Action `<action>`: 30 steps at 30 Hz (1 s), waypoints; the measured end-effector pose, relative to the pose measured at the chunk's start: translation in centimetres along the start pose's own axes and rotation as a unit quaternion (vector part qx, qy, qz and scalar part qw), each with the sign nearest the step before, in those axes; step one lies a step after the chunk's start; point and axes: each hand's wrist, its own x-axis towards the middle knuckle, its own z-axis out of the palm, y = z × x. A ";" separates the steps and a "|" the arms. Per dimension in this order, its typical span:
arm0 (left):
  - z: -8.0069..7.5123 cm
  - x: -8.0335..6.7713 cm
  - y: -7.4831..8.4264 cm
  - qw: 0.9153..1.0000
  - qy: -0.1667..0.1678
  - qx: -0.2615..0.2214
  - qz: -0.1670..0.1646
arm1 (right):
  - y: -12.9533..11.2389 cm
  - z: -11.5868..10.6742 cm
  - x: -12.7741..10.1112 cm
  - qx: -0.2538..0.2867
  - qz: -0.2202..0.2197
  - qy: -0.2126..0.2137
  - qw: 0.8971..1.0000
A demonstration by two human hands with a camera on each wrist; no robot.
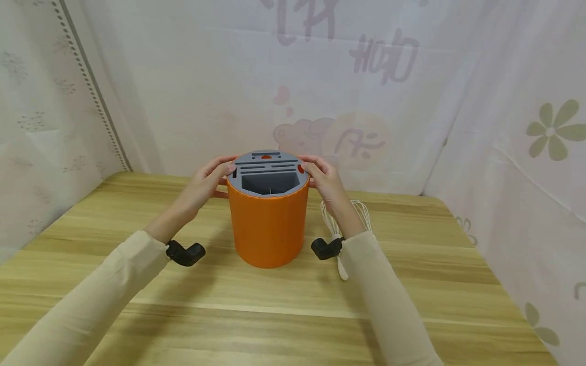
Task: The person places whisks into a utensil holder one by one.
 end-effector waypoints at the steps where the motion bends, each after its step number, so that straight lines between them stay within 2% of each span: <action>1: 0.0 0.0 0.0 1.000 0.001 0.001 0.000 | 0.0 0.0 0.0 0.001 -0.001 0.000 1.000; 16: -0.1 0.0 -0.2 1.000 -0.002 -0.008 -0.005 | 0.6 -0.1 -0.1 -0.015 -0.003 0.004 1.000; 30: -0.1 -0.1 0.2 1.000 -0.022 -0.015 -0.008 | 0.2 -0.9 -0.7 -0.079 -0.011 -0.001 0.997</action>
